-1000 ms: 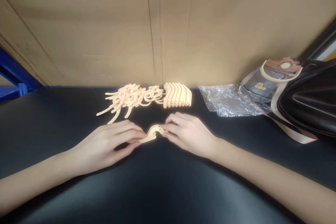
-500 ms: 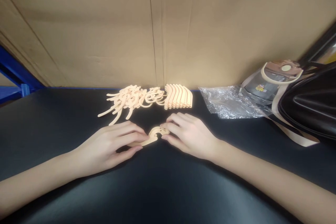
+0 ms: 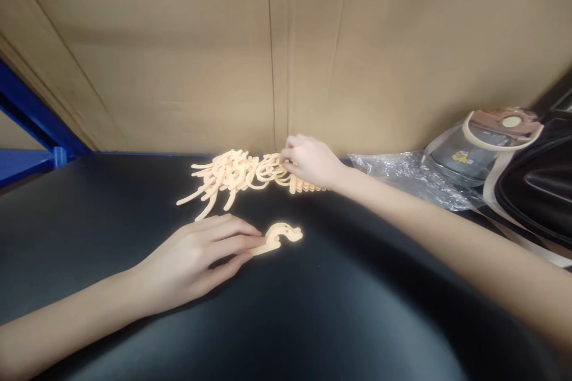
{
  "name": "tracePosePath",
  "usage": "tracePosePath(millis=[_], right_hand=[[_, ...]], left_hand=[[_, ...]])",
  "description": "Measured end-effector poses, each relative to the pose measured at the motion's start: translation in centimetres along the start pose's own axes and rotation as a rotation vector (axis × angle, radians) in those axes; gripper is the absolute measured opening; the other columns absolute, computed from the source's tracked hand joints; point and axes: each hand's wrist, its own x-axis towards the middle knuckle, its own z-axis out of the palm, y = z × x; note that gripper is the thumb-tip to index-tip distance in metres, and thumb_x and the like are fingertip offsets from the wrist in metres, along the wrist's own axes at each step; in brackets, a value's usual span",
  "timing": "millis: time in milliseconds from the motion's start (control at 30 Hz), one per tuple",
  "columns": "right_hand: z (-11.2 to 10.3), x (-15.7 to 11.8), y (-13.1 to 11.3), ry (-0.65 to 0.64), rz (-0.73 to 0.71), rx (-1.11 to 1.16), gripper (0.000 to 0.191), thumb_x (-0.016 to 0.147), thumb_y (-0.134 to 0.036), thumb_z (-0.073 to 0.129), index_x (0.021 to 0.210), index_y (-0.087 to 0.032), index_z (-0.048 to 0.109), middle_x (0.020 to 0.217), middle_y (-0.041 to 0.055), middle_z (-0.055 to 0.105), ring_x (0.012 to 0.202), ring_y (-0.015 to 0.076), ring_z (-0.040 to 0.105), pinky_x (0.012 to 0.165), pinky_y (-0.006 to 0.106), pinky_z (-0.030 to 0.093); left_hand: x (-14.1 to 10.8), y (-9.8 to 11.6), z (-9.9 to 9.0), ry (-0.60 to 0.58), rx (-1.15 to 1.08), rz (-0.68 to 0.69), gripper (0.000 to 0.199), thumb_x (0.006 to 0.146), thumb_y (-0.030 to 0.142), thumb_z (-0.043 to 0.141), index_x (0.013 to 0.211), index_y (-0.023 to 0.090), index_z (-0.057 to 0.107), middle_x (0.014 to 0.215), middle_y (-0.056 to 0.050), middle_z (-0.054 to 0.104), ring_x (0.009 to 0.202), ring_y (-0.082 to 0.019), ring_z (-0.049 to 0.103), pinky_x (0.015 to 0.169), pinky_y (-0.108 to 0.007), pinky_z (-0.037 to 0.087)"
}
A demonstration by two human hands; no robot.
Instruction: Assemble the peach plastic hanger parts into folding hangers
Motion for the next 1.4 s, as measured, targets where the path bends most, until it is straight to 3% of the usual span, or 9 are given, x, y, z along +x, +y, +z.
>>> tracePosePath(millis=[167, 367, 533, 700, 833, 967, 1033, 1167, 1400], right_hand=[[0.9, 3.5, 0.0, -0.070, -0.092, -0.051, 0.019, 0.089, -0.018, 0.058, 0.093, -0.019, 0.077, 0.093, 0.0089, 0.066, 0.090, 0.0222, 0.055, 0.076, 0.032, 0.034], [1.5, 5.4, 0.2, -0.139, -0.182, -0.142, 0.018, 0.082, -0.010, 0.061, 0.079, -0.017, 0.076, 0.084, 0.0072, 0.068, 0.083, 0.0210, 0.053, 0.073, 0.033, 0.028], [1.4, 5.8, 0.0, -0.103, -0.234, -0.216, 0.019, 0.088, -0.014, 0.056, 0.080, -0.013, 0.073, 0.084, 0.0088, 0.068, 0.084, 0.0219, 0.052, 0.075, 0.034, 0.026], [-0.4, 5.5, -0.1, -0.016, -0.225, -0.286, 0.027, 0.092, -0.015, 0.045, 0.084, -0.011, 0.071, 0.086, 0.0119, 0.067, 0.084, 0.0238, 0.051, 0.076, 0.036, 0.025], [-2.4, 3.6, -1.1, 0.059, -0.228, -0.304, 0.027, 0.093, -0.020, 0.046, 0.083, -0.012, 0.069, 0.085, 0.0104, 0.066, 0.084, 0.0237, 0.051, 0.077, 0.037, 0.027], [-3.6, -0.3, -3.8, 0.127, -0.294, -0.272, 0.025, 0.092, -0.021, 0.049, 0.077, -0.013, 0.067, 0.079, 0.0070, 0.064, 0.078, 0.0212, 0.050, 0.074, 0.036, 0.029], [-3.9, -2.5, -5.4, 0.118, -0.315, -0.230, 0.024, 0.092, -0.021, 0.051, 0.074, -0.014, 0.066, 0.077, 0.0054, 0.063, 0.077, 0.0204, 0.050, 0.073, 0.035, 0.031], [-4.4, -6.5, -7.1, 0.099, -0.319, -0.077, 0.022, 0.093, -0.021, 0.053, 0.077, -0.015, 0.067, 0.075, 0.0023, 0.059, 0.077, 0.0186, 0.050, 0.079, 0.034, 0.034], [-4.3, -10.2, -6.5, 0.037, -0.227, 0.095, 0.019, 0.094, -0.020, 0.051, 0.083, -0.018, 0.067, 0.075, 0.0007, 0.059, 0.075, 0.0171, 0.050, 0.083, 0.035, 0.038]], left_hand=[[-0.3, -0.3, 0.3, 0.016, -0.022, -0.014, 0.023, 0.097, 0.017, 0.051, 0.112, 0.021, 0.067, 0.110, 0.000, 0.069, 0.095, -0.015, 0.062, 0.080, -0.026, 0.047], [-0.2, -0.2, 0.3, 0.004, -0.037, -0.025, 0.023, 0.095, 0.015, 0.053, 0.112, 0.021, 0.067, 0.110, 0.000, 0.069, 0.094, -0.015, 0.062, 0.080, -0.026, 0.047], [-0.1, -0.1, 0.1, 0.002, -0.021, -0.027, 0.023, 0.095, 0.016, 0.053, 0.112, 0.021, 0.067, 0.111, 0.000, 0.069, 0.095, -0.016, 0.063, 0.080, -0.027, 0.049], [-0.2, -0.2, 0.2, 0.046, -0.011, -0.019, 0.022, 0.096, 0.017, 0.051, 0.114, 0.018, 0.063, 0.112, -0.004, 0.068, 0.097, -0.017, 0.063, 0.079, -0.027, 0.050], [-0.2, -0.1, 0.1, 0.164, 0.055, -0.035, 0.023, 0.096, 0.018, 0.050, 0.117, 0.016, 0.058, 0.112, -0.006, 0.066, 0.099, -0.018, 0.062, 0.083, -0.029, 0.050], [-0.1, 0.3, -0.4, 0.370, 0.184, -0.005, 0.025, 0.092, 0.012, 0.054, 0.117, 0.015, 0.056, 0.119, -0.010, 0.062, 0.109, -0.020, 0.058, 0.095, -0.032, 0.046], [-0.1, 0.5, -0.5, 0.416, 0.219, 0.029, 0.027, 0.090, 0.010, 0.056, 0.118, 0.013, 0.055, 0.121, -0.012, 0.061, 0.112, -0.021, 0.057, 0.097, -0.033, 0.045], [-0.3, 0.5, -0.5, 0.386, 0.202, 0.105, 0.027, 0.091, 0.013, 0.057, 0.119, 0.011, 0.055, 0.122, -0.014, 0.061, 0.112, -0.022, 0.057, 0.096, -0.034, 0.046], [0.0, 0.5, -0.2, 0.240, 0.144, 0.153, 0.022, 0.094, 0.012, 0.053, 0.114, 0.016, 0.062, 0.119, -0.008, 0.066, 0.108, -0.020, 0.058, 0.090, -0.032, 0.050]])
